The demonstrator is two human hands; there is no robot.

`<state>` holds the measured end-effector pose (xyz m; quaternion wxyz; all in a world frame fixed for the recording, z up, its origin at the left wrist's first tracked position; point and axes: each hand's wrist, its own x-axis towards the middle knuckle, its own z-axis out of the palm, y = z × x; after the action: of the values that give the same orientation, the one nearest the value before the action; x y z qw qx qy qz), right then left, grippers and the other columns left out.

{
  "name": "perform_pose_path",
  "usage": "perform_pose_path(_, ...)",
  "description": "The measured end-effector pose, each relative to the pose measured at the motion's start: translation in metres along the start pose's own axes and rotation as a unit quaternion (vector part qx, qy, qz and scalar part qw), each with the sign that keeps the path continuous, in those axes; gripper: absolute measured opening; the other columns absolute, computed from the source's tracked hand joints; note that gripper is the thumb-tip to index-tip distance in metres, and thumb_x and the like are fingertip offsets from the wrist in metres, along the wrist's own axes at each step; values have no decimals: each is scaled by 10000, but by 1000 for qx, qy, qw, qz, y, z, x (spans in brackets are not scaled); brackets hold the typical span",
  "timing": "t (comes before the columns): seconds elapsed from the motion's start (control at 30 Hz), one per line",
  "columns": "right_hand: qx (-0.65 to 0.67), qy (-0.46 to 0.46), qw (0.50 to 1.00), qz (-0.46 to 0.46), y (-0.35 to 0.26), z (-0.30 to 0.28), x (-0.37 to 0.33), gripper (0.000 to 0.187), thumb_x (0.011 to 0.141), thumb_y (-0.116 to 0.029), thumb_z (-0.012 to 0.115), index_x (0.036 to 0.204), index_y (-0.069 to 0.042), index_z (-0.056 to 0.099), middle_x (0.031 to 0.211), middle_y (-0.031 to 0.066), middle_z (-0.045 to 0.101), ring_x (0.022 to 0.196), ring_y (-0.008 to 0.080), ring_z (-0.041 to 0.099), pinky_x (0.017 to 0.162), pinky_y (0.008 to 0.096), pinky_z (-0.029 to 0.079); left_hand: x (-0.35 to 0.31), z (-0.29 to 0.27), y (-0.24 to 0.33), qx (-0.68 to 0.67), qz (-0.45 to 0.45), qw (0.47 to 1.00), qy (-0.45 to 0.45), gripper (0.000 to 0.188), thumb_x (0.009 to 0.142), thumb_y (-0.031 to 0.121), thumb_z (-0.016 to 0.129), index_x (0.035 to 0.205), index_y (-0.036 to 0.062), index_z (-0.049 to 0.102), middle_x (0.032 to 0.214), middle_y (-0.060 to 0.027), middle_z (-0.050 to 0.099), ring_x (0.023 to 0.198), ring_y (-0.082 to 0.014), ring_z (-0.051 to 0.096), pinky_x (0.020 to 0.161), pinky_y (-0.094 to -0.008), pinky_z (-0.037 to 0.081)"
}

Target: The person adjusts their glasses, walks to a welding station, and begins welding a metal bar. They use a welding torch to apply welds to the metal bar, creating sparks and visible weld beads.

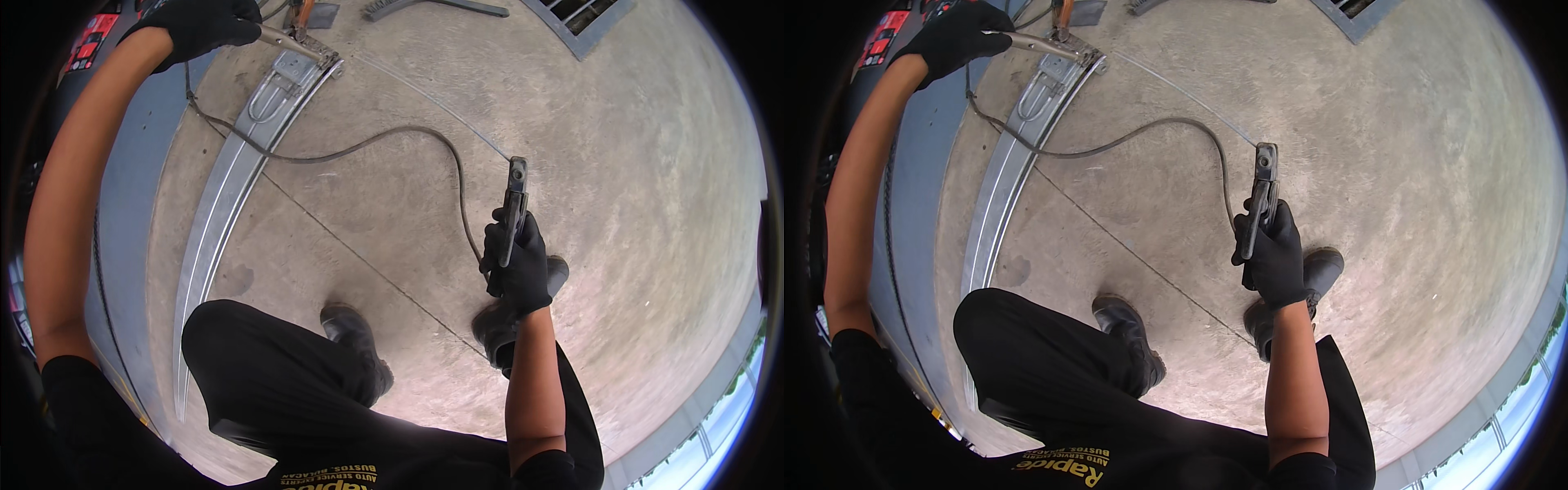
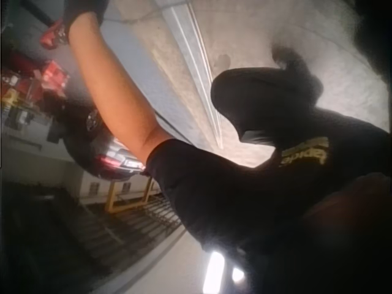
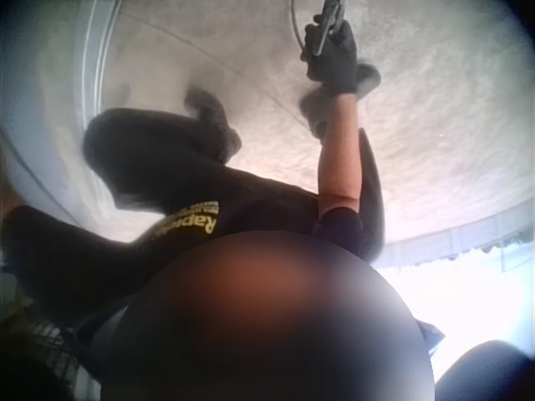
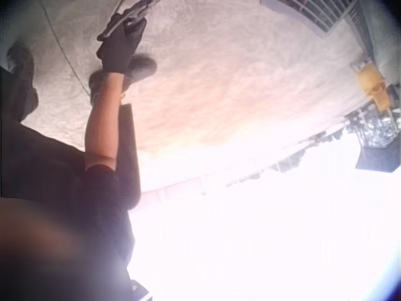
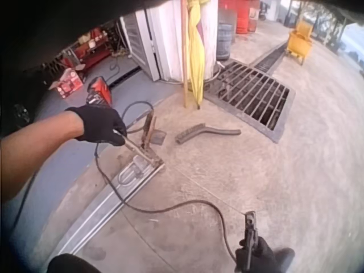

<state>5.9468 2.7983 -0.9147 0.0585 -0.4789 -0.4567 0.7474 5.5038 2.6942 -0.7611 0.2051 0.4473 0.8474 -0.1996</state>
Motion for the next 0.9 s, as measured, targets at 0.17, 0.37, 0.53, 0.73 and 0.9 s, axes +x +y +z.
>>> perform_pose_path(0.17,-3,-12,1000,13,2,9,-2,216,951,-79,667,1128,-49,546,792,-1,576,570,66,521,492,233,453,2,2,-3,-4,4,1000,6,463,889,448,681,1169,84,736,1124,-169,732,1070,-335,678,945,-420,512)
perform_pose_path(0.37,-24,-19,999,-8,2,11,-3,224,948,-75,667,1131,-51,541,825,5,584,589,61,537,495,236,472,4,3,-4,11,17,1000,13,466,892,446,670,1171,78,734,1126,-169,732,1070,-336,677,946,-420,512)
perform_pose_path(0.53,-49,-19,999,-1,-2,13,-1,226,948,-90,669,1127,-48,539,849,13,589,603,65,553,509,239,487,2,1,-3,9,25,1000,1,460,892,434,667,1173,76,733,1133,-171,729,1078,-334,675,946,-421,510)
perform_pose_path(0.73,-38,-23,999,-15,0,17,4,218,952,-108,665,1122,-57,538,844,10,588,600,67,548,512,241,488,3,1,1,16,12,1000,3,460,897,435,664,1173,75,733,1126,-174,729,1071,-337,675,942,-423,509)
perform_pose_path(0.9,-25,-16,999,-26,2,19,5,282,935,-77,644,1187,-15,533,729,12,560,534,102,537,493,251,477,2,-1,2,12,8,1000,1,464,898,436,664,1176,70,731,1133,-176,728,1073,-334,675,941,-419,510)
